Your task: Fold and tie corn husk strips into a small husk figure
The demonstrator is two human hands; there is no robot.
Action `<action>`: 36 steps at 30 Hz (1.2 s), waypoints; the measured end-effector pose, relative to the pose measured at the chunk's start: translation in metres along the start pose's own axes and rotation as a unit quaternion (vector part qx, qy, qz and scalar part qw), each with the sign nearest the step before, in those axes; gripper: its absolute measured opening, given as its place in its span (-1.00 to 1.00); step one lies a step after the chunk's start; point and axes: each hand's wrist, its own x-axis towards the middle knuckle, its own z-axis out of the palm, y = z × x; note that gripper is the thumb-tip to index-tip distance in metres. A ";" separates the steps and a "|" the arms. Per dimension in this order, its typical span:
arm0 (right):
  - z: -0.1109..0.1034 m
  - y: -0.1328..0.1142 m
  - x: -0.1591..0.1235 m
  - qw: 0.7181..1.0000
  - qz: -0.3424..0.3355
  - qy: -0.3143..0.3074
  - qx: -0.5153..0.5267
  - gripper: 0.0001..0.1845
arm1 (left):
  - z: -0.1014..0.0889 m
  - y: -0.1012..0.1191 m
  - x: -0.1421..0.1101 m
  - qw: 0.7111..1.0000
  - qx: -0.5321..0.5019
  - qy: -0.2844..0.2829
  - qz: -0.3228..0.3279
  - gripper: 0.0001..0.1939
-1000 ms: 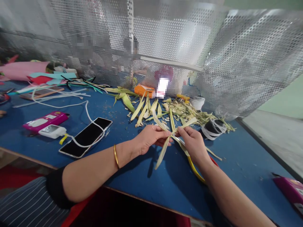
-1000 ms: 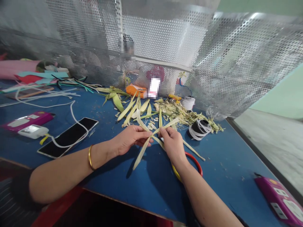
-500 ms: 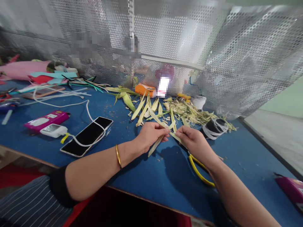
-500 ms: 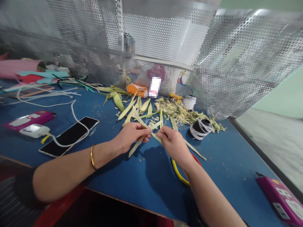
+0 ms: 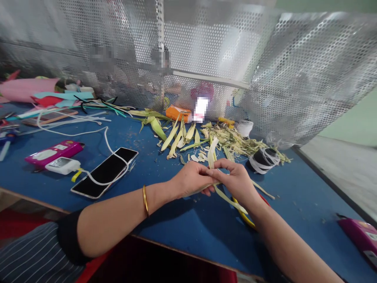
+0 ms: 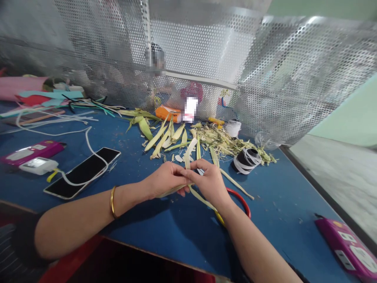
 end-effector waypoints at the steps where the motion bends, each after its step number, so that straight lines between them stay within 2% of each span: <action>1: 0.002 -0.001 -0.001 1.000 0.009 0.015 0.011 -0.77 | 0.000 -0.001 0.000 1.000 0.003 -0.002 0.001 -0.79; 4: 0.007 -0.002 -0.002 0.998 0.003 0.058 0.012 -0.75 | 0.000 -0.003 0.000 1.000 -0.003 -0.025 -0.009 -0.79; 7: 0.008 -0.001 0.000 0.998 -0.029 0.062 -0.013 -0.73 | -0.001 -0.003 0.000 0.998 -0.011 -0.050 -0.029 -0.80; 11: -0.003 -0.004 0.001 0.988 -0.092 0.102 -0.068 -0.81 | -0.006 0.002 0.000 0.997 -0.062 -0.007 -0.046 -0.82; 14: -0.017 -0.008 0.001 0.983 -0.092 0.127 -0.093 -0.73 | -0.014 0.007 0.001 0.992 -0.119 0.032 -0.041 -0.76; 16: -0.022 -0.008 0.000 0.988 -0.076 0.086 -0.105 -0.66 | -0.019 0.009 0.001 0.987 -0.148 0.056 -0.034 -0.74; 18: -0.020 -0.005 0.001 0.989 -0.075 0.018 -0.130 -0.70 | -0.022 0.010 0.003 0.982 -0.170 0.081 -0.027 -0.81; 20: -0.015 0.000 0.002 0.979 -0.099 -0.037 -0.173 -0.76 | -0.022 0.010 0.004 0.977 -0.182 0.112 -0.019 -0.90; 22: -0.010 0.004 0.002 0.965 -0.134 -0.050 -0.221 -0.74 | -0.020 0.010 0.006 0.971 -0.192 0.145 -0.007 -0.93; 24: -0.010 0.005 0.001 0.947 -0.180 -0.009 -0.265 -0.70 | -0.020 0.009 0.008 0.965 -0.200 0.167 0.007 -0.91; 28: -0.016 -0.002 -0.004 0.898 -0.246 0.190 -0.312 -0.81 | -0.023 0.007 0.011 0.957 -0.219 0.183 0.042 -0.98; 29: -0.017 -0.003 -0.006 0.898 -0.239 0.220 -0.298 -0.80 | -0.024 0.007 0.011 0.956 -0.224 0.183 0.046 -0.93; 30: -0.016 -0.004 -0.006 0.911 -0.216 0.225 -0.269 -0.78 | -0.023 0.007 0.011 0.955 -0.227 0.182 0.049 -0.87; 31: -0.014 -0.004 -0.007 0.936 -0.180 0.204 -0.224 -0.73 | -0.022 0.007 0.010 0.954 -0.231 0.182 0.053 -0.83; 33: -0.007 -0.002 -0.005 0.987 -0.072 0.108 -0.099 -0.64 | -0.018 0.006 0.009 0.955 -0.231 0.175 0.070 -0.77; 34: -0.003 0.000 -0.003 0.998 -0.016 0.062 -0.025 -0.63 | -0.015 0.004 0.008 0.957 -0.226 0.164 0.082 -0.77; 36: 0.003 0.003 0.001 0.989 0.074 0.030 0.126 -0.62 | -0.008 0.000 0.008 0.964 -0.206 0.126 0.110 -0.73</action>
